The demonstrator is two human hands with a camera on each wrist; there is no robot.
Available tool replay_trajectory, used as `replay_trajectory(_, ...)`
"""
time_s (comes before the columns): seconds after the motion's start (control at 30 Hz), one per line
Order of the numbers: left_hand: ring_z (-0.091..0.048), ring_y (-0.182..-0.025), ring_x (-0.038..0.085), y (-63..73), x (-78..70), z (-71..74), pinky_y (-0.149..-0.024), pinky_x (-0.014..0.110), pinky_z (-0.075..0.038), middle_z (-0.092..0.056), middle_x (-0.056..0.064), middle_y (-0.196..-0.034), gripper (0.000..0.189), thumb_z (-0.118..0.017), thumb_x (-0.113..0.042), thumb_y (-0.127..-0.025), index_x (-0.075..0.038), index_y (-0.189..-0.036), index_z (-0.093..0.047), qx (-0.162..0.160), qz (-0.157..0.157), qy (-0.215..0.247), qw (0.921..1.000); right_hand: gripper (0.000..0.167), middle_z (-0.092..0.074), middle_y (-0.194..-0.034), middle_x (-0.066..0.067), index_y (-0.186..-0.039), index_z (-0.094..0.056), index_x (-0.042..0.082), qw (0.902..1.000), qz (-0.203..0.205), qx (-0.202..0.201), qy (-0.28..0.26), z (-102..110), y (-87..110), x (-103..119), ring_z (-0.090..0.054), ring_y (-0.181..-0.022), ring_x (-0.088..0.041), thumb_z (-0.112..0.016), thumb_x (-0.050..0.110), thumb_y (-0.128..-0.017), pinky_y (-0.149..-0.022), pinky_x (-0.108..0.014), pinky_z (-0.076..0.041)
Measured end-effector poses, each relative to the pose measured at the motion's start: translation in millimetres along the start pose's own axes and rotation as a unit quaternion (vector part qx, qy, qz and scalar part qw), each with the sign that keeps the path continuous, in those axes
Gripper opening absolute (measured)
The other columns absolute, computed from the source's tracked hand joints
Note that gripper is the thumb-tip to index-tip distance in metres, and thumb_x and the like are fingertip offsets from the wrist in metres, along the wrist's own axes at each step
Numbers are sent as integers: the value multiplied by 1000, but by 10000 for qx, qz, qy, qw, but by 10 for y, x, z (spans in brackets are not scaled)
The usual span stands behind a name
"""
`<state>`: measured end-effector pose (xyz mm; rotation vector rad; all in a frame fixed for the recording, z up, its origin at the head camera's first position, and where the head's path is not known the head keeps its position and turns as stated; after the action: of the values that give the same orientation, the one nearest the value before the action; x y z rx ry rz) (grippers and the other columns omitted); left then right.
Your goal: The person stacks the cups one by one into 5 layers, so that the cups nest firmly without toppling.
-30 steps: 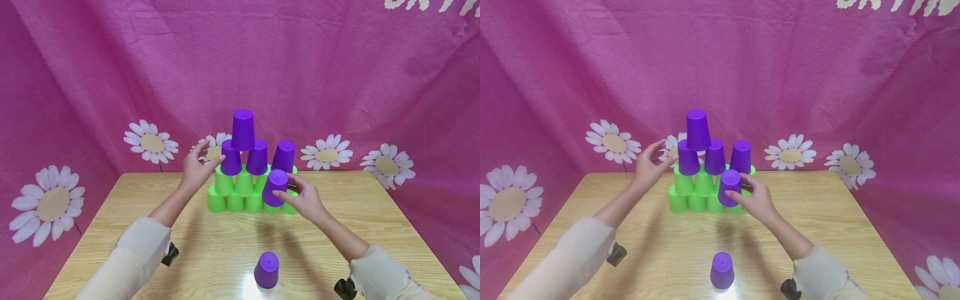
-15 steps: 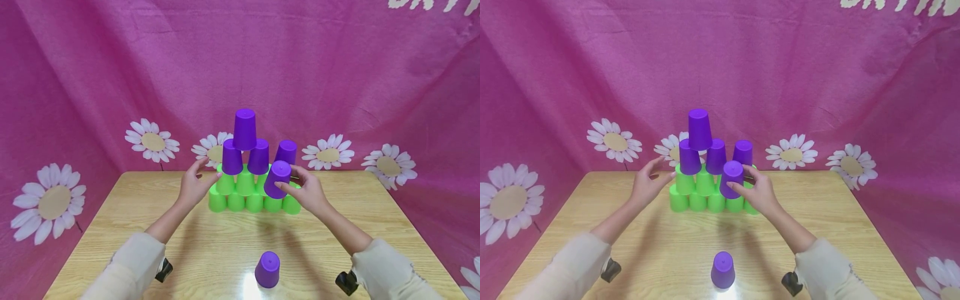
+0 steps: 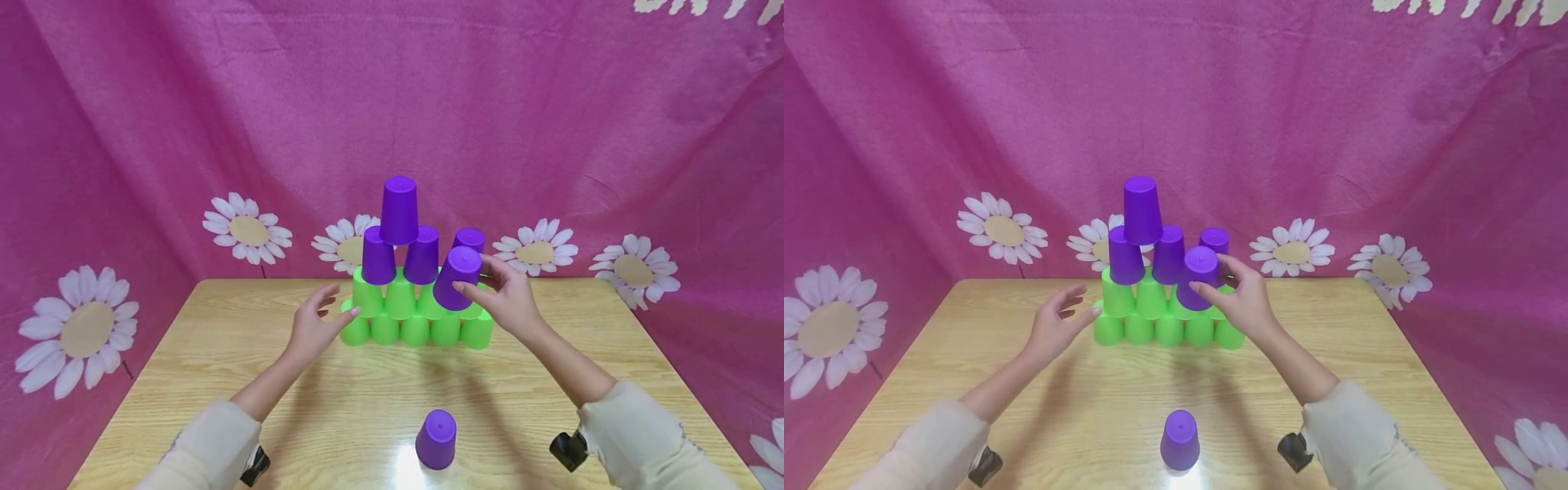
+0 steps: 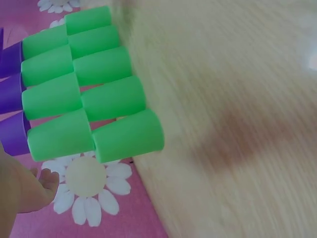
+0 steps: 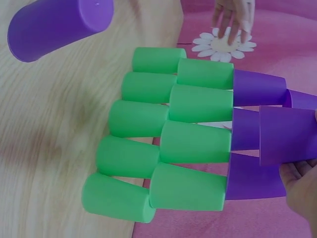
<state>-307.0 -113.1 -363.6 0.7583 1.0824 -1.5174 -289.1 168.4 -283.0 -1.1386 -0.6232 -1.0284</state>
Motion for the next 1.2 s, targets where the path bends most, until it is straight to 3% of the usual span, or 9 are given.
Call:
replay_trajectory(0.4, -52, -116, 37, 297, 75, -225, -97, 49, -44, -54, 20, -129, 52, -72, -13, -80, 3, -126, -51, 413, 83, 74, 9991, 42, -63, -101, -28, -114, -57, -12, 9998, 127, -83, -154, 29, -101, 131, -60, -84, 7, -70, -6, -74, -82, -12, -51)
replay_trajectory(0.63, -54, -114, 35, 449, 109, -415, -95, 51, -44, -57, 18, -125, 50, -71, -13, -80, 2, -124, -53, 617, -23, 301, 9976, 42, -61, -85, 19, -115, -56, -12, 9996, 150, -214, -131, 142, -208, 226, -60, -82, 7, -69, -4, -75, -79, -11, -51)
replay_trajectory(0.7, -53, -114, 35, 506, 113, -483, -96, 51, -43, -58, 17, -126, 50, -72, -13, -80, 1, -124, -53, 728, 1, 385, 9966, 42, -59, -83, 23, -114, -56, -12, 9992, 250, -275, -119, 177, -252, 282, -60, -81, 6, -69, -5, -75, -78, -11, -51)
replay_trajectory(1.0, -51, -116, 37, 756, 118, -724, -97, 50, -43, -58, 16, -124, 50, -73, -14, -79, -1, -123, -55, 1152, 139, 776, 9902, 39, -60, -85, 20, -114, -59, -7, 9988, 319, -377, 64, 227, -378, 423, -60, -83, 3, -70, 1, -77, -79, -11, -51)
replay_trajectory(1.2, -50, -117, 38, 902, 103, -834, -98, 51, -42, -57, 15, -125, 51, -73, -17, -79, -2, -123, -55, 1412, 47, 872, 9861, 41, -61, -91, 7, -115, -59, -5, 9984, 233, -485, 149, 229, -442, 433, -60, -84, 4, -71, 3, -77, -79, -12, -51)
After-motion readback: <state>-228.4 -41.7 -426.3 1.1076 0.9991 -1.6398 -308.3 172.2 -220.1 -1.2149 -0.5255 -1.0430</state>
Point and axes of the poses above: each hand's wrist, its own y-axis away from the middle knuckle, its own z-axis out of the back of the hand, x = y × z, the point moved 10 cm from there along -y, towards the middle knuckle
